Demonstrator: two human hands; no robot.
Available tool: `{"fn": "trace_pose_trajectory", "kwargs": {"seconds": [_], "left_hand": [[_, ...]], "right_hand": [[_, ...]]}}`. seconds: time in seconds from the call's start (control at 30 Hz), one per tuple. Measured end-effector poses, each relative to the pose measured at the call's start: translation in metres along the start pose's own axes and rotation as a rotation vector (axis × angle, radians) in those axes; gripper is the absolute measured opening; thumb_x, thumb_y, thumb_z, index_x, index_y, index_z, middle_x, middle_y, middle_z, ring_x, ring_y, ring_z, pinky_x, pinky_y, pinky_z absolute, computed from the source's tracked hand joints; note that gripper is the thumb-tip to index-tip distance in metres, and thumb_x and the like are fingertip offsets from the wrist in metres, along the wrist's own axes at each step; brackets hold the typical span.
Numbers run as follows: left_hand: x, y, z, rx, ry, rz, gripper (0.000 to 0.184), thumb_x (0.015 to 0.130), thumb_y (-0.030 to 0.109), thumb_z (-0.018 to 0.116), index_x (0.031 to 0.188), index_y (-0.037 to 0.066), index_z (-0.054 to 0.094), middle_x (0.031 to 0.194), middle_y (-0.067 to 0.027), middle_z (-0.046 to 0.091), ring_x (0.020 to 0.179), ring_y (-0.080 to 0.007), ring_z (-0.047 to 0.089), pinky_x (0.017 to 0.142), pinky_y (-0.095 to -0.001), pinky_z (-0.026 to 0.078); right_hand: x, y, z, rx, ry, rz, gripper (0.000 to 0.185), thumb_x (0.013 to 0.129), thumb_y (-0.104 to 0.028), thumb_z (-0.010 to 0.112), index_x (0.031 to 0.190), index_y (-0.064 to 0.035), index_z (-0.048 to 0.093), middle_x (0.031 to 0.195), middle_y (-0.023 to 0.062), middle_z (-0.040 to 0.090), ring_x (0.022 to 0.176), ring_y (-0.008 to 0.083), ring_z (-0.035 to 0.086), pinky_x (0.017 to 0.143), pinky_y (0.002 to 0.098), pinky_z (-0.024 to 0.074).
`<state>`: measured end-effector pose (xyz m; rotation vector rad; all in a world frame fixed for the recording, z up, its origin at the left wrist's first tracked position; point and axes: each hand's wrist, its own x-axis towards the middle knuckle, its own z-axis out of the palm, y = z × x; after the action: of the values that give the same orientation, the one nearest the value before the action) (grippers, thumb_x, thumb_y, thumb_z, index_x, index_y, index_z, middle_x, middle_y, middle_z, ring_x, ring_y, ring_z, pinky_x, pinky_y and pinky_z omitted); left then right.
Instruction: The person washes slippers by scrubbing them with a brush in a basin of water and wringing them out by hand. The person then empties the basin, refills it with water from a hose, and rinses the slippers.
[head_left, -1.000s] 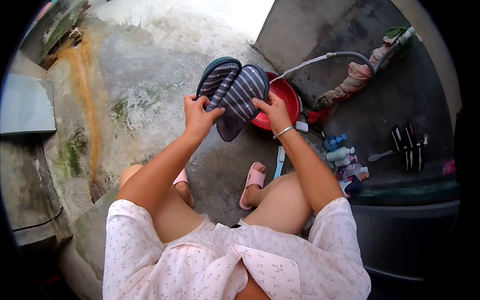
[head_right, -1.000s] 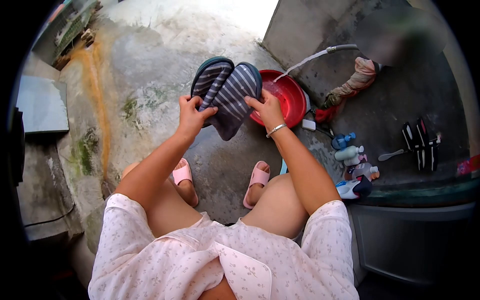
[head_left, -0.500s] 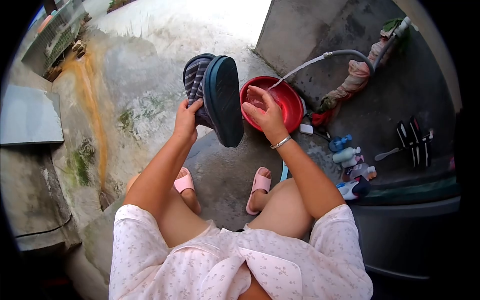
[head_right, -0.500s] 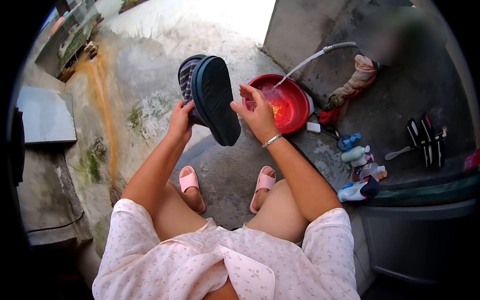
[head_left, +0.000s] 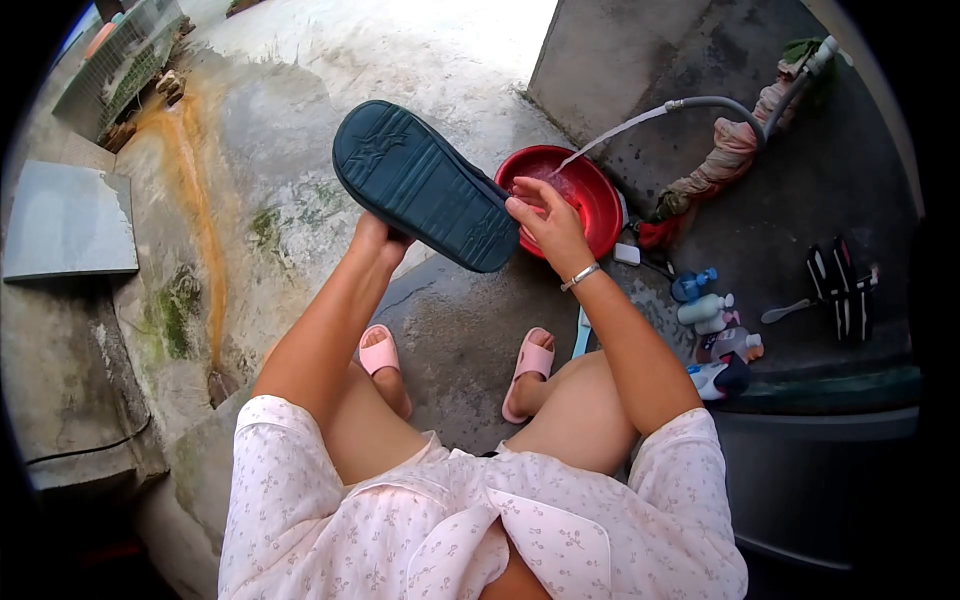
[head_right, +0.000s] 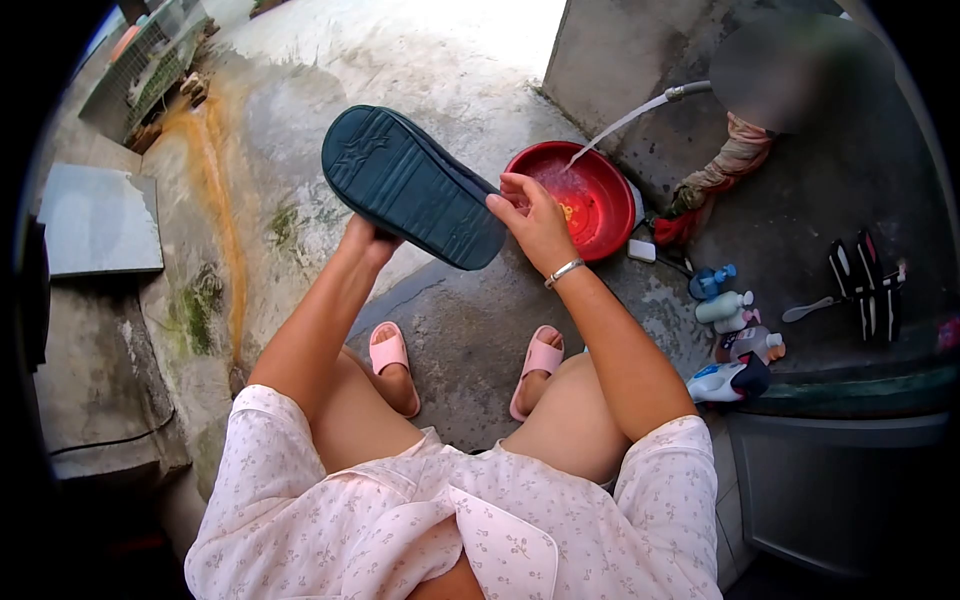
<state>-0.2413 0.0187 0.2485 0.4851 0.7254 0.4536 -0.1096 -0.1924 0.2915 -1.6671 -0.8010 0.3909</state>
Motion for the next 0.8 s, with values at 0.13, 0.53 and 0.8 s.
{"fn": "trace_pose_trajectory", "kwargs": {"seconds": [0.13, 0.53, 0.8], "left_hand": [[0.001, 0.0, 0.0, -0.002, 0.012, -0.026, 0.022, 0.092, 0.025, 0.056, 0.103, 0.007, 0.062, 0.1, -0.0094, 0.069, 0.09, -0.0227, 0.067, 0.079, -0.0419, 0.056], [0.0, 0.002, 0.003, -0.077, 0.017, -0.062, 0.024, 0.092, 0.028, 0.057, 0.103, 0.008, 0.062, 0.101, -0.0093, 0.068, 0.092, -0.0237, 0.066, 0.082, -0.0436, 0.056], [0.002, 0.003, 0.002, -0.092, 0.002, -0.06, 0.025, 0.093, 0.028, 0.055, 0.106, 0.007, 0.061, 0.106, -0.0111, 0.066, 0.097, -0.0255, 0.064, 0.084, -0.0452, 0.055]], "right_hand": [[0.002, 0.005, -0.001, -0.011, 0.017, -0.016, 0.042, 0.086, -0.025, 0.068, 0.118, -0.0001, 0.057, 0.109, 0.0119, 0.064, 0.101, 0.0183, 0.062, 0.086, 0.0295, 0.0476], [0.003, 0.011, -0.009, -0.006, 0.04, -0.006, 0.036, 0.088, -0.023, 0.066, 0.115, 0.0002, 0.06, 0.107, 0.0113, 0.066, 0.099, 0.0177, 0.063, 0.084, 0.0294, 0.0482], [-0.005, -0.017, -0.005, -0.169, 0.083, -0.202, 0.02, 0.082, -0.016, 0.069, 0.098, -0.0059, 0.069, 0.092, 0.007, 0.065, 0.084, 0.0149, 0.062, 0.074, 0.0287, 0.0489]]}}
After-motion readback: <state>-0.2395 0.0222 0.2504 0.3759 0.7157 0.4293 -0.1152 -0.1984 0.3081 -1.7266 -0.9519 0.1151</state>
